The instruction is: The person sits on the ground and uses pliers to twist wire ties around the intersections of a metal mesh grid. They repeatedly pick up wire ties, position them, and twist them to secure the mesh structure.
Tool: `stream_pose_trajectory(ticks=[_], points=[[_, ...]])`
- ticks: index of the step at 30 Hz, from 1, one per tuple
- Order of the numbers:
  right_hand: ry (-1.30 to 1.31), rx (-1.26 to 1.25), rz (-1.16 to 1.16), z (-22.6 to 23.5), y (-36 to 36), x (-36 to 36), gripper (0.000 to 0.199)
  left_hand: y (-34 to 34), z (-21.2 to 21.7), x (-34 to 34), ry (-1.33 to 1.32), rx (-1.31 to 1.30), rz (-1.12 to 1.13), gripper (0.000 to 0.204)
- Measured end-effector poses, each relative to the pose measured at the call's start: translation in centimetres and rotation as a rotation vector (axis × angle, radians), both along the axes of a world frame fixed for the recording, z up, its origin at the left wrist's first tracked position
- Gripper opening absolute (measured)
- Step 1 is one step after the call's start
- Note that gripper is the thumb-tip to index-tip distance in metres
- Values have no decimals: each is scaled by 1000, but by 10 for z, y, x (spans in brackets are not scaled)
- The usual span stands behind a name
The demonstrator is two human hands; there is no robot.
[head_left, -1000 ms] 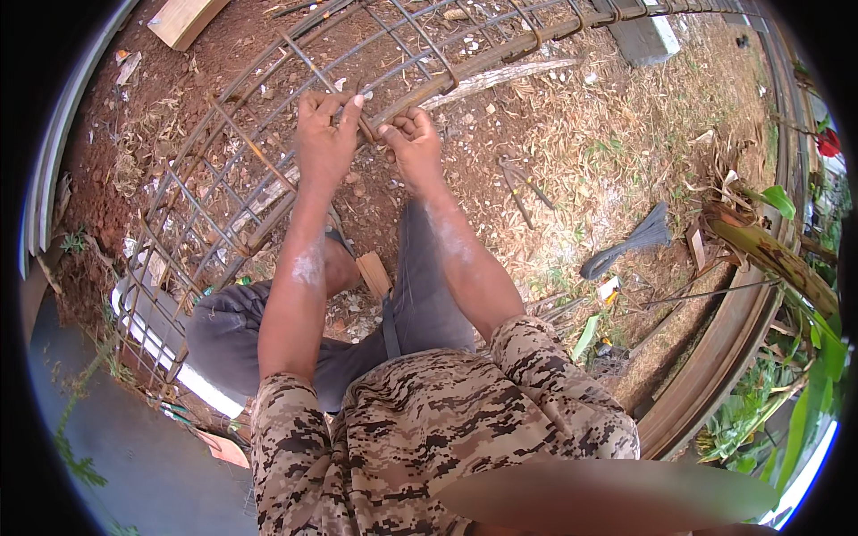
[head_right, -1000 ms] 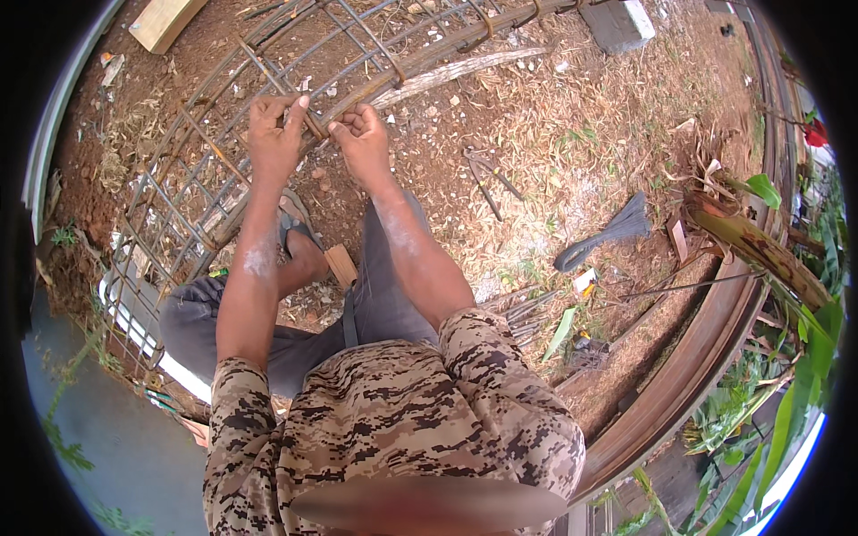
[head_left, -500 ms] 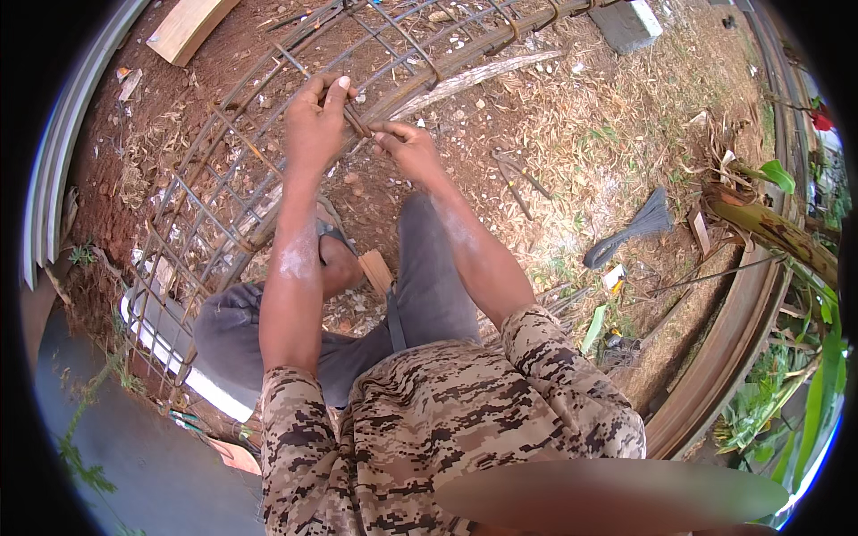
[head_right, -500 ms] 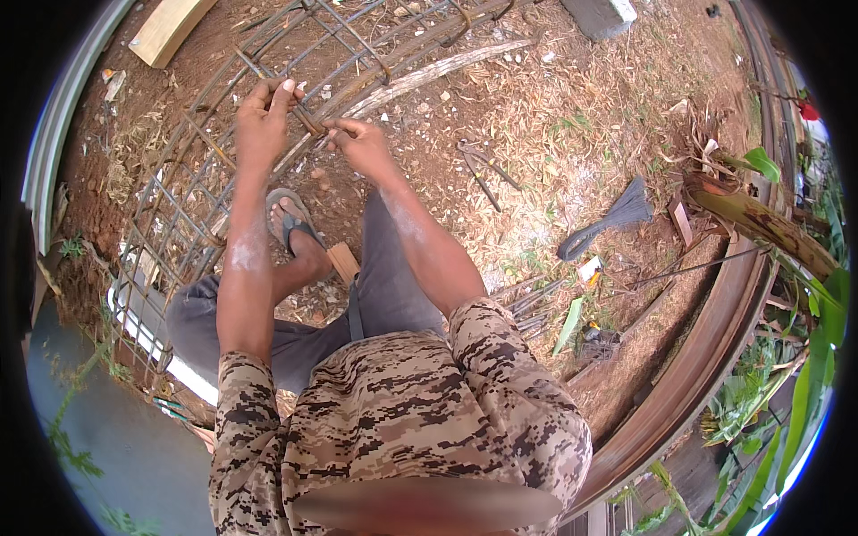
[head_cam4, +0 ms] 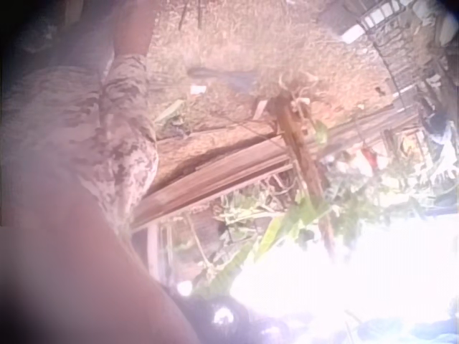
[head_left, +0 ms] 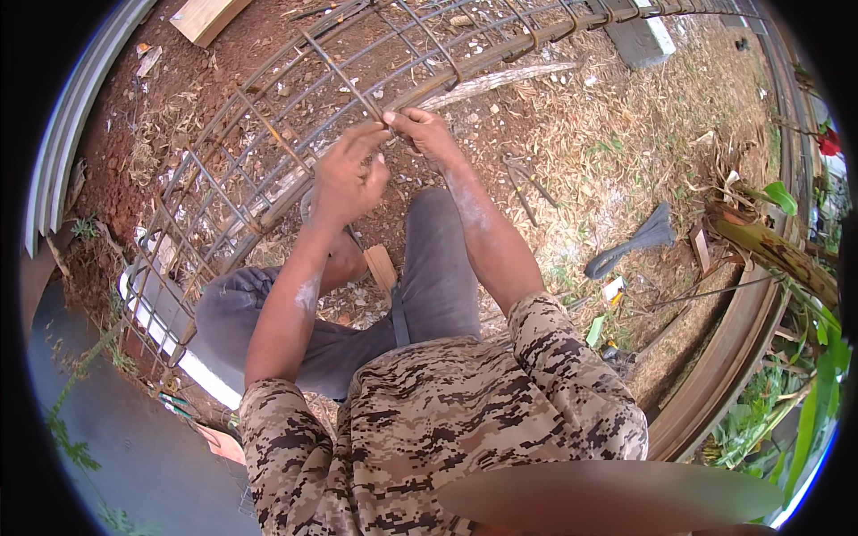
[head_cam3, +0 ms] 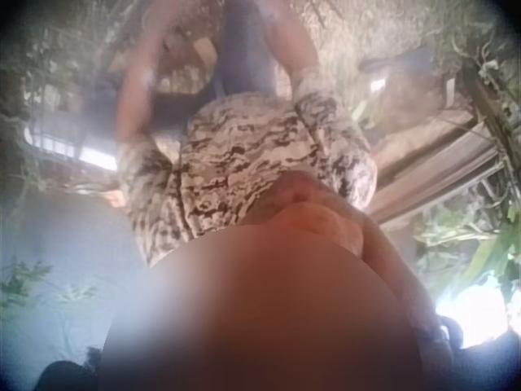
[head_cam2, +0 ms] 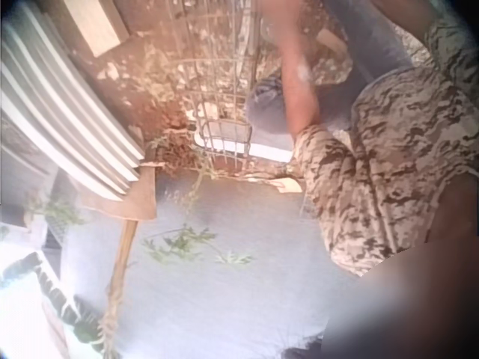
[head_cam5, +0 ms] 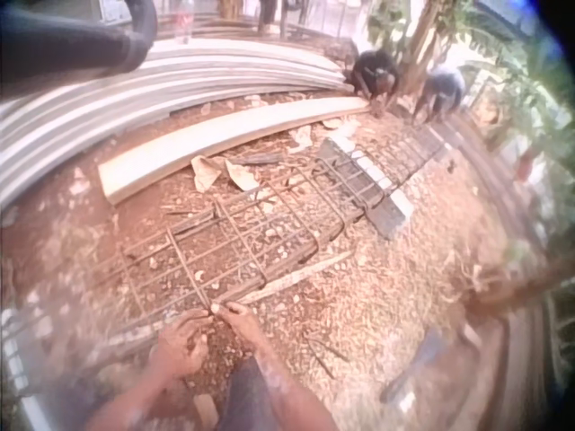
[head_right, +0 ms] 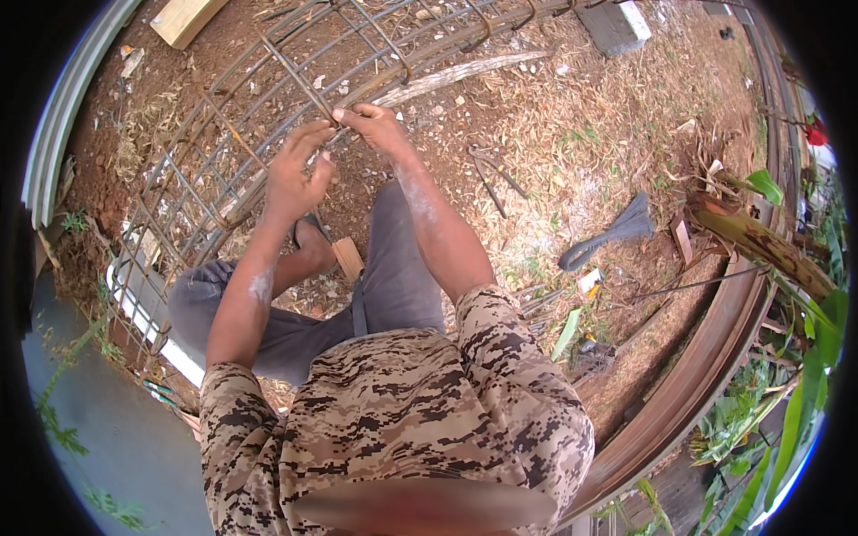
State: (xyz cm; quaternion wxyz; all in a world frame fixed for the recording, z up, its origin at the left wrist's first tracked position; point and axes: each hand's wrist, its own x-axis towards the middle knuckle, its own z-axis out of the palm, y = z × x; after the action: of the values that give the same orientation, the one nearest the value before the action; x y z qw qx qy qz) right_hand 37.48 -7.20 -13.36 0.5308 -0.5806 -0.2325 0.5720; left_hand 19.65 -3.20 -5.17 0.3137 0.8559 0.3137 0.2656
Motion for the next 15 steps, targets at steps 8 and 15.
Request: stream_pose_trajectory(ticks=[8,15], points=[[250,-77,126,-2,-3,11,39,70,-13,29,185,-950,184,40],[-240,79,-107,2,-7,-34,51,70,-21,24,148,-994,207,54]])
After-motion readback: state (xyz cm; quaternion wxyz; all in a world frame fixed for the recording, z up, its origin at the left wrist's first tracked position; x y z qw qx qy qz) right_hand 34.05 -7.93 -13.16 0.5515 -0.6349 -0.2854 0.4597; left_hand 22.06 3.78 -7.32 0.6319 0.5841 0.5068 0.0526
